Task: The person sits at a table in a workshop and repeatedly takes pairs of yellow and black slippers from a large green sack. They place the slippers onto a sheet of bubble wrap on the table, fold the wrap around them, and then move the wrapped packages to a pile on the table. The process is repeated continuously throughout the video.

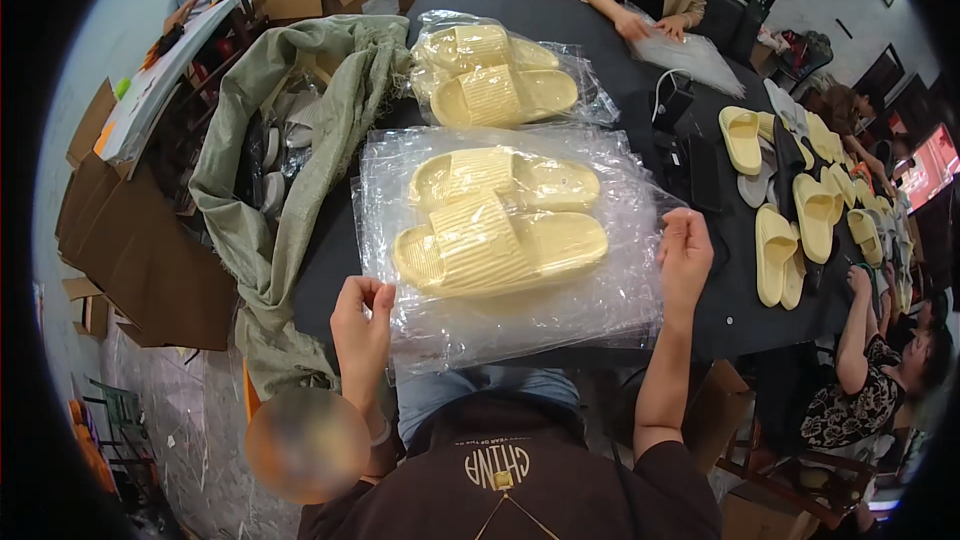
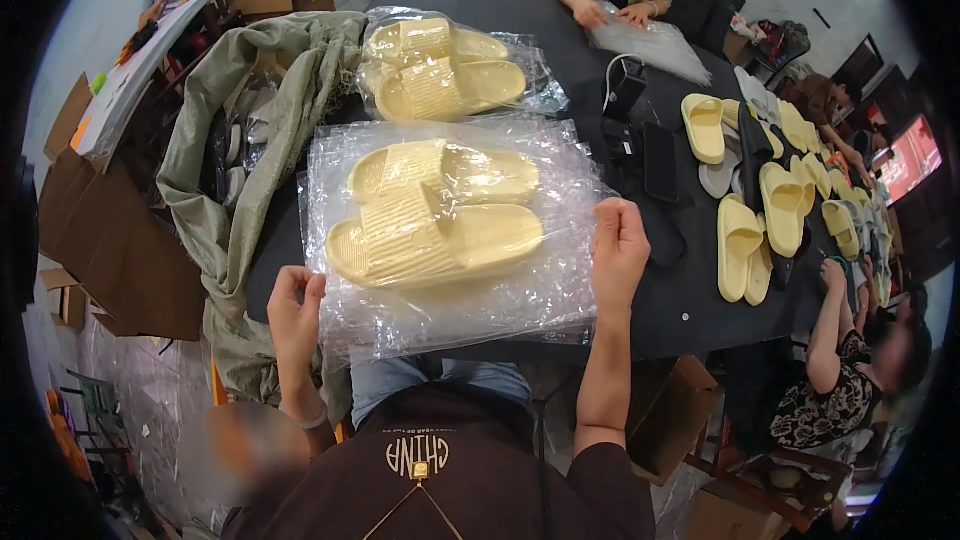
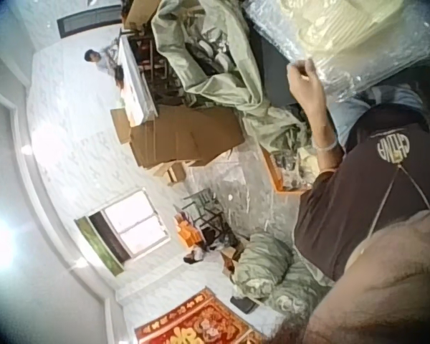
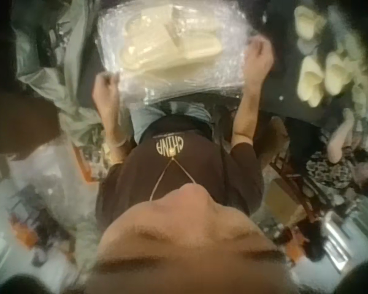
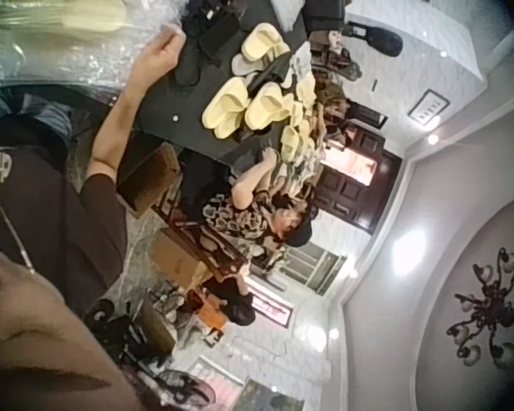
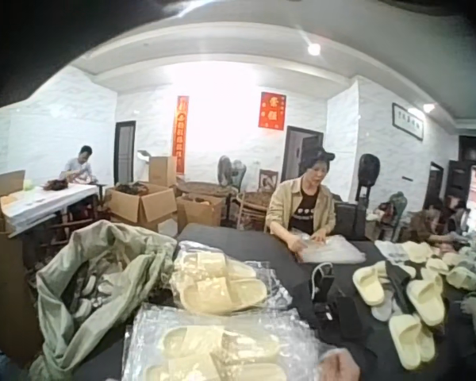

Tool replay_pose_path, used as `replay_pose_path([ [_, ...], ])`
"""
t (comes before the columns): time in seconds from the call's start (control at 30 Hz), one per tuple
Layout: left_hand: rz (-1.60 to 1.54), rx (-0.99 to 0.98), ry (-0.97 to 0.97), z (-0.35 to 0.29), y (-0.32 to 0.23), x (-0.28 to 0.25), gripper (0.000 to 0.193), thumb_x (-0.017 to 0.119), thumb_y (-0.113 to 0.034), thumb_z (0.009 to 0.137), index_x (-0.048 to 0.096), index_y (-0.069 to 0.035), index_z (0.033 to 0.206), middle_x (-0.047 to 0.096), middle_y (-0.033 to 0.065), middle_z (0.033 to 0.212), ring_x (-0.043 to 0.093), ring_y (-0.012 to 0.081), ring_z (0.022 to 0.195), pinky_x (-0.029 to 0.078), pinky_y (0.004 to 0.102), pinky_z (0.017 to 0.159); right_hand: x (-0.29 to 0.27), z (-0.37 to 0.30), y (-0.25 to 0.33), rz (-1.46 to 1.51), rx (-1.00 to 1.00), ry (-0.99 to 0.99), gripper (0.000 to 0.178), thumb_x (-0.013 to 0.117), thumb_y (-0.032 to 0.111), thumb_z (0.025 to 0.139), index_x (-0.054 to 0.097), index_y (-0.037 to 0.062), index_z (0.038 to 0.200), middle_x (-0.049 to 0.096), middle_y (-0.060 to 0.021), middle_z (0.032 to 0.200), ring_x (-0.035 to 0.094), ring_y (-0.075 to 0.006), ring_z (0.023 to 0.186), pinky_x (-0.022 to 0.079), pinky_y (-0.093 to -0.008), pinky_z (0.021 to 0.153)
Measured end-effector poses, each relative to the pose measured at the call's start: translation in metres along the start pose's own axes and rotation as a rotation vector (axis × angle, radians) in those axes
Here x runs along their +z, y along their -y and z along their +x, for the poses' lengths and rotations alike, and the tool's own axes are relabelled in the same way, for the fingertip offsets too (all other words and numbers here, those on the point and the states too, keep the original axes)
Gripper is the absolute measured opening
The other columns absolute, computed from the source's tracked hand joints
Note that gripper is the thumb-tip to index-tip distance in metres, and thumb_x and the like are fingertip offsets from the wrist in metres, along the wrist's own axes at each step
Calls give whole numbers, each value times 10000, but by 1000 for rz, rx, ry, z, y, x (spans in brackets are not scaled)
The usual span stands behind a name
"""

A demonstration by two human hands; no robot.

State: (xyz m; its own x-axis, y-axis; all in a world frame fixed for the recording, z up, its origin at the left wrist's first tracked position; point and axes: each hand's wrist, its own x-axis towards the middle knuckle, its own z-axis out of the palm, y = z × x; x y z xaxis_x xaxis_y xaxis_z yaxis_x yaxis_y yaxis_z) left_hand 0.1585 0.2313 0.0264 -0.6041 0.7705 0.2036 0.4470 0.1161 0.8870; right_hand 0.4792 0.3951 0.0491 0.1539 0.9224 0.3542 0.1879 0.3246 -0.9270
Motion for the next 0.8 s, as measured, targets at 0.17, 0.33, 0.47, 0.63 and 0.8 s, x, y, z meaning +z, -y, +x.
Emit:
replay_pose_path([
  [0.17, 237, 54, 124, -33, -10, -28, 174, 676, -132, 822, 569, 1, 791, 558, 103, 670, 535, 231, 627, 424, 336, 593, -23, 0, -22, 1, 181, 106, 392, 423, 319, 1002, 614, -2, 886, 498, 15, 635, 382, -22, 473, 284, -185, 431],
  [0.33, 351, 86, 104, -25, -3, -36, 148, 640, -145, 844, 602, -4, 820, 594, 145, 726, 558, 301, 659, 435, 380, 612, -35, 25, 17, 28, 521, 535, 387, 351, 261, 1000, 583, -43, 1056, 665, -118, 800, 505, -61, 452, 420, -191, 406],
  [0.47, 244, 169, 69, 28, 8, -26, 133, 607, -118, 860, 603, 13, 883, 607, 169, 768, 588, 344, 733, 460, 395, 662, -30, 63, -1, 562, 660, 1130, 231, 532, 96, 893, 593, -40, 1070, 523, -282, 1263, 647, -146, 749, 534, -239, 640],
  [0.63, 298, 87, 175, 103, 43, 16, 296, 566, -297, 894, 636, -23, 977, 666, 170, 906, 630, 349, 885, 484, 416, 763, 22, 55, -27, -13, 11, 1338, 300, 628, 114, 840, 607, 9, 1121, 406, -185, 1423, 512, -253, 1181, 389, -353, 996],
  [0.8, 327, -88, 274, 129, 49, 36, 446, 566, -448, 871, 657, -23, 971, 681, 166, 913, 648, 326, 878, 486, 411, 780, 81, 30, -9, -545, -727, 1230, 427, 668, 273, 808, 601, 84, 1185, 466, -164, 1363, 438, -362, 1240, 320, -424, 1073],
])
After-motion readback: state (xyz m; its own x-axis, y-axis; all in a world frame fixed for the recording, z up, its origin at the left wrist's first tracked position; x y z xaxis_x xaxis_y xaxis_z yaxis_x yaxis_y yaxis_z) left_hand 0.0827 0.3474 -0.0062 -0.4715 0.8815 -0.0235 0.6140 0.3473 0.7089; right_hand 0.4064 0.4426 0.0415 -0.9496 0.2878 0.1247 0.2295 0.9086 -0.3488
